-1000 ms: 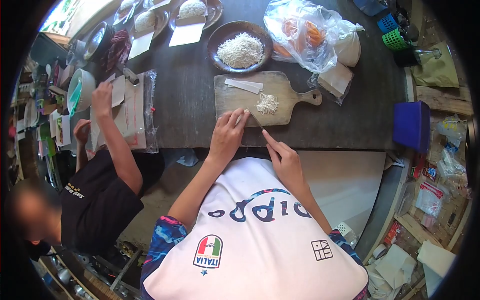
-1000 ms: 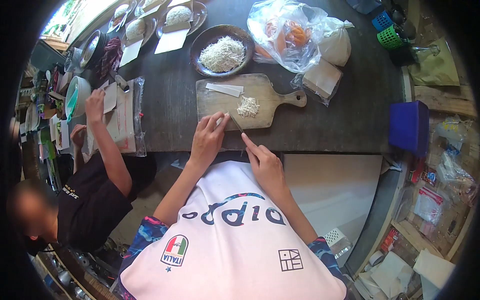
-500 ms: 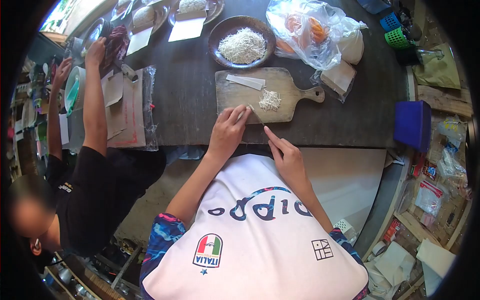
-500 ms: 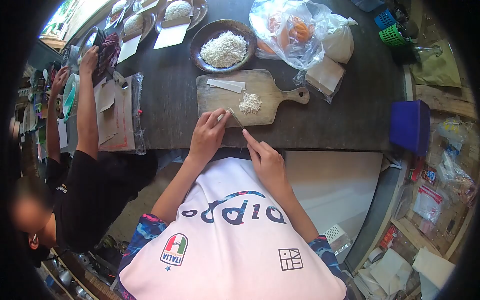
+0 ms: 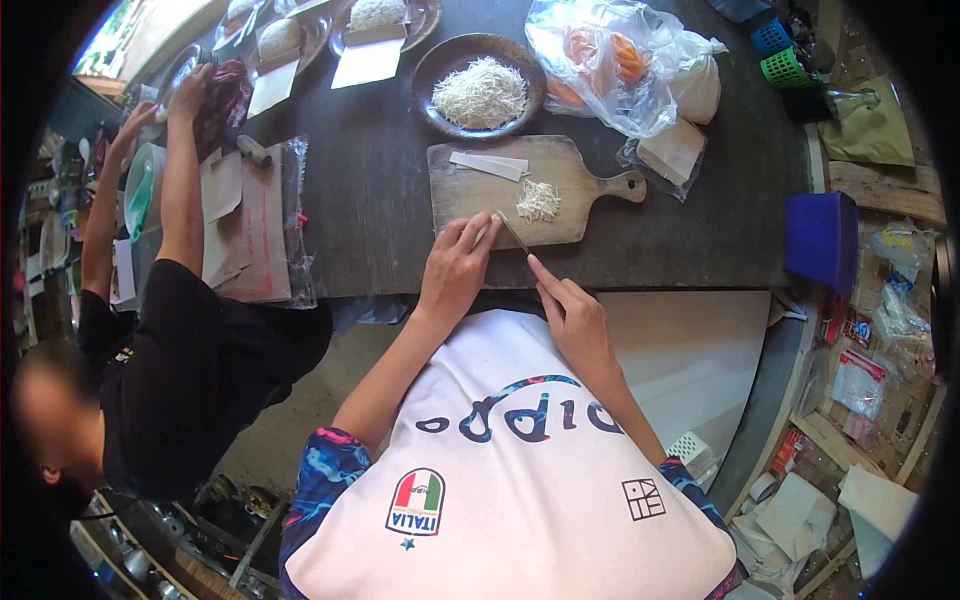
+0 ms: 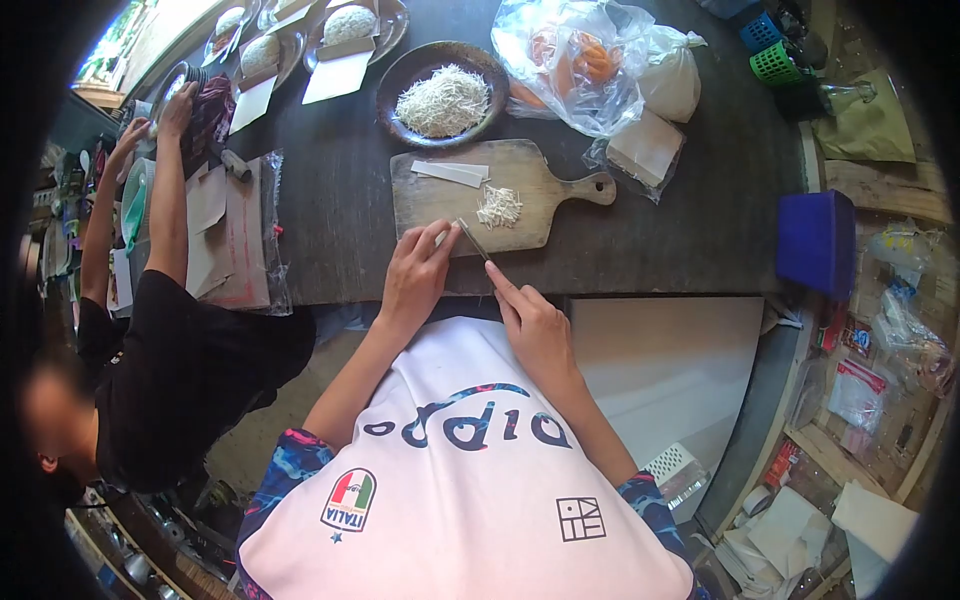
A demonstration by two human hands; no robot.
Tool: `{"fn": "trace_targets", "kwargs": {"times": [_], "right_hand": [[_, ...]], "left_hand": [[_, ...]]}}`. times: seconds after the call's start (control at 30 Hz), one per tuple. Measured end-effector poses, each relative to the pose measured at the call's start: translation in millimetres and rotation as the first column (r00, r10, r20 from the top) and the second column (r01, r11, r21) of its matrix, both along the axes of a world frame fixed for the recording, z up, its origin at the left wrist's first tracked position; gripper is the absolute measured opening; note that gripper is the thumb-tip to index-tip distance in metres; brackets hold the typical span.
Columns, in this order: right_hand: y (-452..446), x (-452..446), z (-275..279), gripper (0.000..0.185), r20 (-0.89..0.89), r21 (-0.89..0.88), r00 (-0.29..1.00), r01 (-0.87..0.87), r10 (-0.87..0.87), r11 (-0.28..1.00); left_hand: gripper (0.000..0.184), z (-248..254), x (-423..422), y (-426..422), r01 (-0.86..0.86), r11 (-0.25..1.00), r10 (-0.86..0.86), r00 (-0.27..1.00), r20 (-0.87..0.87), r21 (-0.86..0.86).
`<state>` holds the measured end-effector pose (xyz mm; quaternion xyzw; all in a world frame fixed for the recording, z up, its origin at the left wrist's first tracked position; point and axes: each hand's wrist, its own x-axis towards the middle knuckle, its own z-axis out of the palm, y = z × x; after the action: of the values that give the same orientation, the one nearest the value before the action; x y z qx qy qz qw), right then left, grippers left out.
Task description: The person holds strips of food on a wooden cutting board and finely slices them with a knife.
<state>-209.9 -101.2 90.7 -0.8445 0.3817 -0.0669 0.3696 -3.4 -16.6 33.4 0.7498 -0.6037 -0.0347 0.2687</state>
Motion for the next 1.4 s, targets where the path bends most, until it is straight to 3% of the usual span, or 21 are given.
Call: {"fn": "trace_targets", "kwargs": {"times": [0.37,0.47,0.57,0.67,0.87,1.17,1.4], "right_hand": [[-2,4,9,0.053,-0.143,-0.048,0.989,-0.04,0.033,0.998],[-2,2,7,0.055,-0.14,-0.044,0.989,-0.056,0.049,0.997],[-7,5,0,0.056,-0.054,0.013,0.998,-0.041,0.041,0.999],[-14,20,-23,0.055,0.077,-0.036,0.996,-0.048,0.051,0.998],[-6,8,-14,0.053,-0.061,-0.058,0.997,-0.042,0.038,0.997],[-16,25,-28,0.054,0.04,-0.143,0.997,-0.052,0.059,0.988],[-11,20,-29,0.053,-0.006,-0.116,0.999,-0.05,0.05,0.992]], "left_hand": [[0.053,2,2,0,0.009,0.999,-0.01,0.999,0.043,0.033],[0.055,4,1,0,0.011,0.999,-0.012,0.999,0.044,0.036],[0.054,2,2,0,0.029,0.999,-0.032,0.994,0.104,0.028],[0.055,4,-1,1,0.006,0.999,-0.007,0.999,0.032,0.048],[0.053,-1,-2,2,0.006,0.999,-0.009,0.998,0.057,0.052],[0.048,5,-5,1,-0.025,0.998,0.023,0.999,0.048,0.052],[0.048,3,-8,2,-0.04,0.998,0.038,0.999,0.033,0.044]]}}
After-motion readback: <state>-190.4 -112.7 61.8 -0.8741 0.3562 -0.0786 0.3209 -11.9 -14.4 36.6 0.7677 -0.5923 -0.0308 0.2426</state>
